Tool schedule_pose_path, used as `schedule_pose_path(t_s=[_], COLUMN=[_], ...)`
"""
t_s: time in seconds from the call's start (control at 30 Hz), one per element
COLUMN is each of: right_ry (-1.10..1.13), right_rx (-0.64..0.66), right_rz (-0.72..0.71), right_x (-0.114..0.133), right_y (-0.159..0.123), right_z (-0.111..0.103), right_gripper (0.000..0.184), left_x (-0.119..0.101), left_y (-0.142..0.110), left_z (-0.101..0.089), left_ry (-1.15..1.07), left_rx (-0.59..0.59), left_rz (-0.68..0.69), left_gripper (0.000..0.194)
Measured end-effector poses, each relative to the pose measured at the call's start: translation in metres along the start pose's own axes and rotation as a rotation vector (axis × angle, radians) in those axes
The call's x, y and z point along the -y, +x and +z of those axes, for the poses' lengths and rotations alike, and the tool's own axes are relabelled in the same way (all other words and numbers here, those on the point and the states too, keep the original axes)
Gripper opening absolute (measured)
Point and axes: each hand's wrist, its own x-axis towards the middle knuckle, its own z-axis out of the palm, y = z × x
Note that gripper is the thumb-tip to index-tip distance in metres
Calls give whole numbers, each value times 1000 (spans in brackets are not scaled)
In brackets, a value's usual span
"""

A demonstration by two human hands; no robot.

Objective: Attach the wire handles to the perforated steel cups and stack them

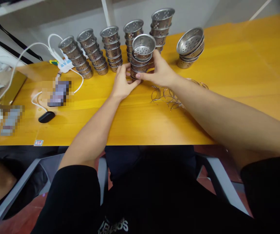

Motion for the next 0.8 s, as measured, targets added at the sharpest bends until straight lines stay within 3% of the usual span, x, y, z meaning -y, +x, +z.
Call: schedule_pose_path(t_s=[0.2,0.5,0.67,0.8], right_ry=[2,-91,-131,-276], right_rx=[-67,-180,-204,-342], right_rz=[150,-16,9,50], right_x=[16,-32,-50,-68], right_y=[-12,-47,-76,-98], right_z=[-18,-67,-107,-145], right_gripper=[133,104,100,103], left_x=[-14,-29,-32,-33], left_y=[-10,-16,-17,-17], left_z=[8,0,-1,-1], left_ry=[-104,-33,-24,-25], left_rx=[201,220,225,239], left_rz=[56,62,57,39], left_gripper=[61,49,49,49])
